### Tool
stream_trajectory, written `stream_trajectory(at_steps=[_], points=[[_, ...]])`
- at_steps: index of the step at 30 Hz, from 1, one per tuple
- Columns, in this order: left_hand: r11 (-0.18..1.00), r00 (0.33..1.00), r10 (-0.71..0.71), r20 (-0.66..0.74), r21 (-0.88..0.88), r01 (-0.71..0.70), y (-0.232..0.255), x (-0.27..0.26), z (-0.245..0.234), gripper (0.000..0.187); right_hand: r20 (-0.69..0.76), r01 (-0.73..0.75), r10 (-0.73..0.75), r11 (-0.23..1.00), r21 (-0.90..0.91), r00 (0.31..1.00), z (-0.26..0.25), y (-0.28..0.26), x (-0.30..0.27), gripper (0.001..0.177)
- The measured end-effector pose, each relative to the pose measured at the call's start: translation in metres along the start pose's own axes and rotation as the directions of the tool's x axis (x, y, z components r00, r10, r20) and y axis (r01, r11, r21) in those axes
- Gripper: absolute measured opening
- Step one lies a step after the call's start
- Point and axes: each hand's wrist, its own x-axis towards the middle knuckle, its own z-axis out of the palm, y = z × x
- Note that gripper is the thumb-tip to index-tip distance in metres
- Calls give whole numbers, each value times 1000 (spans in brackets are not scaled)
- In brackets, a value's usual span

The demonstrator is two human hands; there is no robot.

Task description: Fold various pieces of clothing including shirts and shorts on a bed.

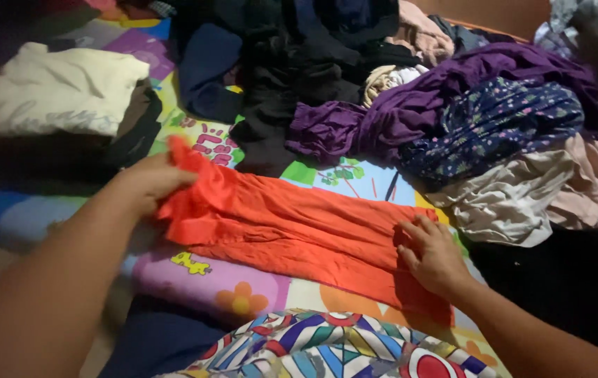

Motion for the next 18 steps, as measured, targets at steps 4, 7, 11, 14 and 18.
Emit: stream_trajectory(at_steps=[4, 7, 11, 14, 18], points=[[990, 994, 105, 13, 91, -106, 39, -43, 75, 46, -124, 66, -53, 992, 103, 991, -4, -6, 0, 53], [893, 891, 360, 275, 174, -414, 48, -55, 123, 53, -17, -79, 85, 972, 223, 996, -20, -24, -1, 50], [962, 919, 66, 388, 220, -162, 53, -78, 158, 51, -27, -61, 73, 949, 311, 997, -13, -13, -7, 51], [857, 945, 147, 292, 439, -268, -2, -16, 145, 45, -73, -2, 24, 960, 281, 997, -3, -2, -11, 52], [602, 888, 457, -47, 752, -269, -34, -2, 121, 55, -130, 138, -108, 960, 246, 986, 1, -19, -13, 52]])
